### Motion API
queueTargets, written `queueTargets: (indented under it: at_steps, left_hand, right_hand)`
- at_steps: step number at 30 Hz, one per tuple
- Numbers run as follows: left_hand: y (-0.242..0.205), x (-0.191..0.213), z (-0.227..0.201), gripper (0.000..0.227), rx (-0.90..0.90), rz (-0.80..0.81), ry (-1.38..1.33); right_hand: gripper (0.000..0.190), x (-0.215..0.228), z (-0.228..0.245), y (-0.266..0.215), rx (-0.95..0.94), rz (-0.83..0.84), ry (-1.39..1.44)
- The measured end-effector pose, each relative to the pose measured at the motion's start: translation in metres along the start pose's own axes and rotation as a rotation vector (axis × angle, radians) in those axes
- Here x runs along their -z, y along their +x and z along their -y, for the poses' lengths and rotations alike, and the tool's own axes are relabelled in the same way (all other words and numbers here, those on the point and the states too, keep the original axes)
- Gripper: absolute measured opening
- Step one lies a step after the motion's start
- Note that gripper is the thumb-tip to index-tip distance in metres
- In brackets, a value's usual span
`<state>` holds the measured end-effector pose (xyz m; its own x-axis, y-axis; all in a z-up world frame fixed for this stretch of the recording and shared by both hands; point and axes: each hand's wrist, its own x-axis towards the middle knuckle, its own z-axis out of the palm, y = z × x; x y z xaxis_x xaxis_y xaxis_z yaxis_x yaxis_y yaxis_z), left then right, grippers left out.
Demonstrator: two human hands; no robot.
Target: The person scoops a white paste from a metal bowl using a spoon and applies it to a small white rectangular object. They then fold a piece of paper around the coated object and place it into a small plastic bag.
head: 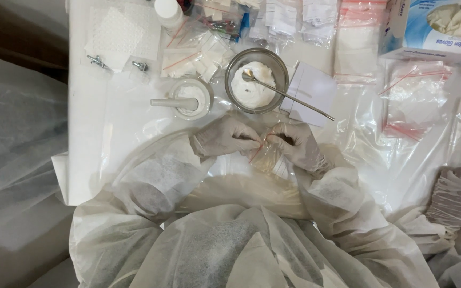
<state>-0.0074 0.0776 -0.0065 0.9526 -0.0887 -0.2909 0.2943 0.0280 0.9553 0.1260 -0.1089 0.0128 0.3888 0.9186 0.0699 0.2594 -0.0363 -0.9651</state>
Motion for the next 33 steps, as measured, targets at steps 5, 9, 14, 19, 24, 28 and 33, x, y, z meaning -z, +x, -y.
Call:
queueTargets:
  at_steps: [5,9,14,19,24,28,33]
  left_hand:
    - [0.004,-0.009,0.015,0.017,-0.062,-0.066,-0.092]
    - [0.0,-0.008,0.0,0.012,-0.144,-0.031,-0.061]
    - [0.003,-0.007,0.002,0.008,-0.227,-0.004,-0.015]
    - [0.004,-0.007,0.0,0.012,-0.274,-0.036,-0.008]
    - [0.007,-0.012,-0.003,0.013,-0.248,-0.062,0.101]
    - [0.004,-0.015,-0.004,0.016,-0.283,-0.093,0.081]
    - [0.007,-0.017,0.005,0.013,-0.288,-0.105,-0.003]
  right_hand:
    - [0.011,0.0,-0.017,-0.006,-0.012,-0.049,-0.05]
    - [0.009,-0.004,-0.022,-0.008,-0.031,-0.07,-0.058]
    - [0.036,0.0,-0.037,-0.022,-0.093,-0.262,0.055]
    - [0.025,0.008,-0.064,-0.039,-0.005,-0.28,-0.06]
    - [0.02,-0.013,-0.012,-0.016,-0.051,-0.13,-0.012]
    - [0.011,-0.004,-0.026,-0.018,-0.157,-0.082,-0.028]
    - [0.017,-0.002,-0.019,-0.015,-0.138,-0.092,-0.012]
